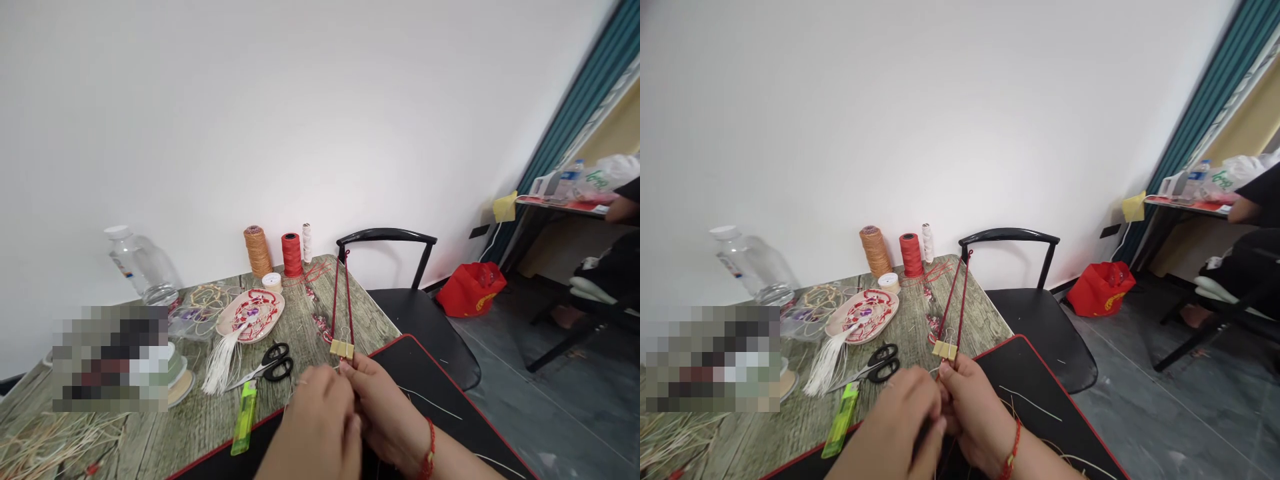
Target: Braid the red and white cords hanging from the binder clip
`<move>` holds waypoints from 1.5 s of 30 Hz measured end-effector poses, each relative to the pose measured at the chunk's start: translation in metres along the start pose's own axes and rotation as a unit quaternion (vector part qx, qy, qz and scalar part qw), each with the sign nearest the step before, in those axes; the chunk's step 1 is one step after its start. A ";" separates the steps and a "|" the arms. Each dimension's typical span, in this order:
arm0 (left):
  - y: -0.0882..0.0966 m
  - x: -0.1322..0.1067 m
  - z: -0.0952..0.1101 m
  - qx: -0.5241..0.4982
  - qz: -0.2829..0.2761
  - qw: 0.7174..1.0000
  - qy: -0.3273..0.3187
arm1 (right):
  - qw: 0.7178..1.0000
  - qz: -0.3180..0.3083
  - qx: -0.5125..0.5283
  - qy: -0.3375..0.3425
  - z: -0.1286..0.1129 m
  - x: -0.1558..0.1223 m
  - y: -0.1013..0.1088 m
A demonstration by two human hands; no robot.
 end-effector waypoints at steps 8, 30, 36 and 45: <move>-0.026 0.041 -0.051 -0.336 0.015 0.926 0.170 | 0.996 0.033 -0.086 0.013 -0.003 -0.002 -0.003; -0.009 0.037 -0.042 -0.139 0.041 0.983 0.114 | 0.974 0.093 -0.207 -0.013 -0.012 -0.005 0.002; -0.014 0.041 -0.042 -0.212 0.043 0.970 0.111 | 0.969 0.086 -0.232 0.018 -0.005 0.001 0.011; -0.019 0.048 -0.046 -0.380 0.023 0.906 0.184 | 0.953 0.084 -0.271 0.108 0.001 0.006 0.021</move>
Point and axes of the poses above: each hand's wrist, its own x-axis towards the middle knuckle, its own y-axis out of the back of the hand, z = x × y, the point moved 4 cm from there along x, towards the middle knuckle, and after that the axes turned 7 degrees about y, right-handed, at the moved point
